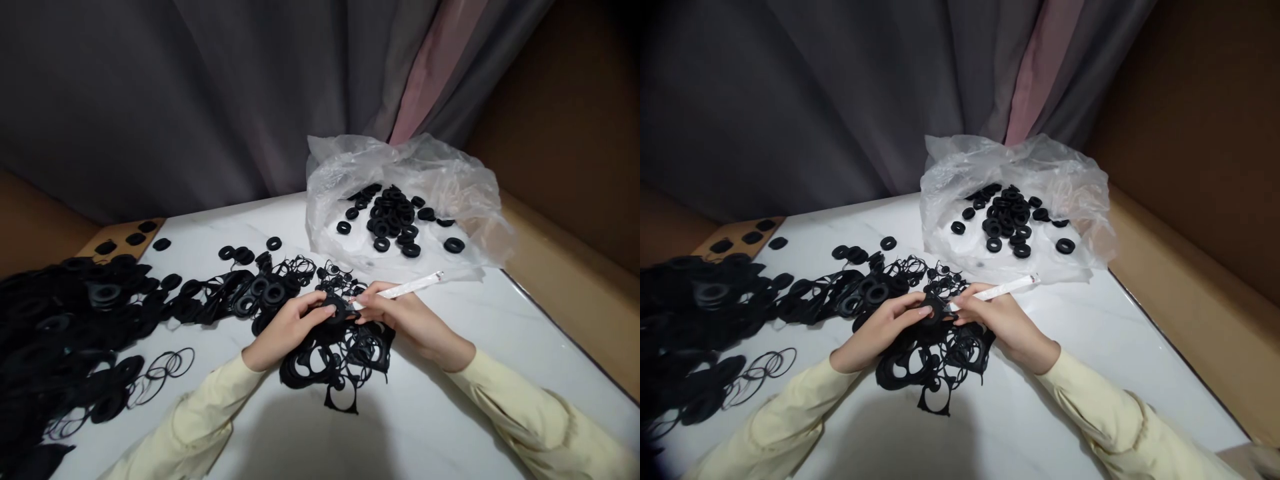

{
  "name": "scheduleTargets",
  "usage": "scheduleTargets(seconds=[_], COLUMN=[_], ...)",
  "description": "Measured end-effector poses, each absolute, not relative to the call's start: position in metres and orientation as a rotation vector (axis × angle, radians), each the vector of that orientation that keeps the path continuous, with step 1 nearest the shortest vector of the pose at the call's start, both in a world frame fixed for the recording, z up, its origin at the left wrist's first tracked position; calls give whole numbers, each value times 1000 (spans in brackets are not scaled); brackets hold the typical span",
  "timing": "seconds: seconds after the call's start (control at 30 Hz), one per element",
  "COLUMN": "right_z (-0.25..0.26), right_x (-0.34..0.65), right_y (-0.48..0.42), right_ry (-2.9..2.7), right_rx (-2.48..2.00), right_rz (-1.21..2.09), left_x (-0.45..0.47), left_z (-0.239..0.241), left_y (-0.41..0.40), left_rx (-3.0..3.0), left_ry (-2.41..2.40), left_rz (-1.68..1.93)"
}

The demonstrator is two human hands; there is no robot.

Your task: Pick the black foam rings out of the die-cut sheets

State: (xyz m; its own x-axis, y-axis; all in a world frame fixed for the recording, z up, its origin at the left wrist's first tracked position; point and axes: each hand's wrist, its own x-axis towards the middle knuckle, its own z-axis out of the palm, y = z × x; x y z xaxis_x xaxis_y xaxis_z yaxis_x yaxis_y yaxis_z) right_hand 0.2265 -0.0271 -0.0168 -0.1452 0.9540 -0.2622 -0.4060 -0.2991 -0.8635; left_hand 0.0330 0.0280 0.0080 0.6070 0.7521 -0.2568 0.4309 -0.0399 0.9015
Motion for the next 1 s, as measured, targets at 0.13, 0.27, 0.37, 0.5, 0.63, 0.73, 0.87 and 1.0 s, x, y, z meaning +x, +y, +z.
scheduleTargets(seconds=[0.13,0.27,0.37,0.5,0.63,0.73,0.87,1.0], right_z=[-17,-14,-13,-14,-15,-15,-14,-14], right_x=[226,226,226,227,227,226,226,226], right_y=[-28,-31,-32,-32,-31,-31,-31,-32], right_ry=[-863,-959,-989,-955,-934,-926,-915,-906], right_rx=[-1091,-1187,-1197,-1156,-1142,-1150,-1145,-1137], right_rz=[1581,1499,1495,1530,1540,1538,1545,1550], left_x=[34,37,39,39,38,38,38,38], left_z=[8,7,6,6,6,6,6,6], left_y=[27,24,23,23,23,24,24,24], left_rx=[1695,1778,1807,1806,1800,1802,1810,1809], left_ry=[976,1076,1105,1093,1085,1077,1072,1070], left_rz=[334,376,381,379,377,371,370,377])
